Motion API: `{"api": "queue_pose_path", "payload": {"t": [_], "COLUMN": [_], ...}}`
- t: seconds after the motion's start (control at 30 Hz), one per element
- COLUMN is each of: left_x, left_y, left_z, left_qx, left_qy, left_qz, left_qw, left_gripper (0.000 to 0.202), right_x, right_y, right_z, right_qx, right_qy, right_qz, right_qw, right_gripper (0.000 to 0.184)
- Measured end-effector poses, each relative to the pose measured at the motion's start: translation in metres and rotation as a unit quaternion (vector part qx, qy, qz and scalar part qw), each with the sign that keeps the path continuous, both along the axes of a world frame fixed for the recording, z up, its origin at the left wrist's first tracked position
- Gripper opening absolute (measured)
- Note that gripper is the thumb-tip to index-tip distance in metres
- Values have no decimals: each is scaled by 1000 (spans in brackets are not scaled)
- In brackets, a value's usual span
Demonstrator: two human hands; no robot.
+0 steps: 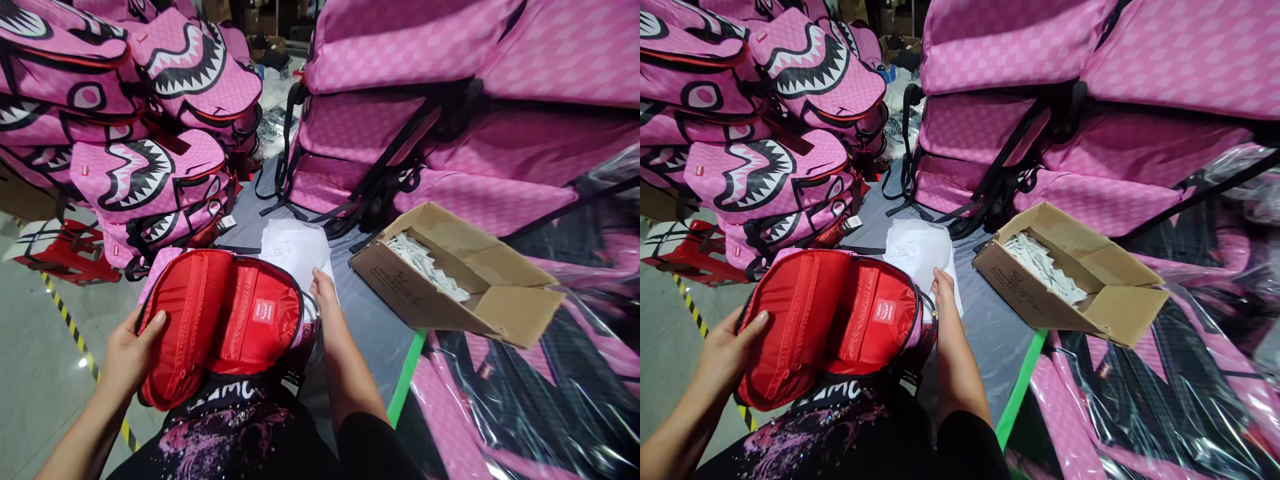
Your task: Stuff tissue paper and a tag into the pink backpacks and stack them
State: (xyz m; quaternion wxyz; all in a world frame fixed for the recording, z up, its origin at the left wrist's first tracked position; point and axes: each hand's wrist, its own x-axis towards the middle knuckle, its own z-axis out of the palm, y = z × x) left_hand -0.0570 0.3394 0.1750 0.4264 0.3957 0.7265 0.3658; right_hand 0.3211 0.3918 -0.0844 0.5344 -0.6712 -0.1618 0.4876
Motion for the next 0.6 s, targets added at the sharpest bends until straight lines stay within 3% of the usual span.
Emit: {"api": "queue_pose_path", "payload": {"t": [0.3, 0.43, 0.6], "left_x": [4, 1, 1], "left_y": [9, 9, 9], "left_z": [-1, -4, -4], "left_qx": [-12, -16, -20], "left_qy": [-13, -21, -38], "left_qz": [1, 4, 9], "left_qw": [1000, 1000, 999], "left_gripper": [68, 66, 67], "right_x": [9, 20, 37], "right_y": [11, -3, -19], "right_z": [-9, -8, -11], "right_qx": [71, 71, 30], "right_qy": [78, 122, 100], "right_qz": [-45, 12, 68], "right_qw": [993, 990, 992], "right_gripper": [49, 55, 47]}}
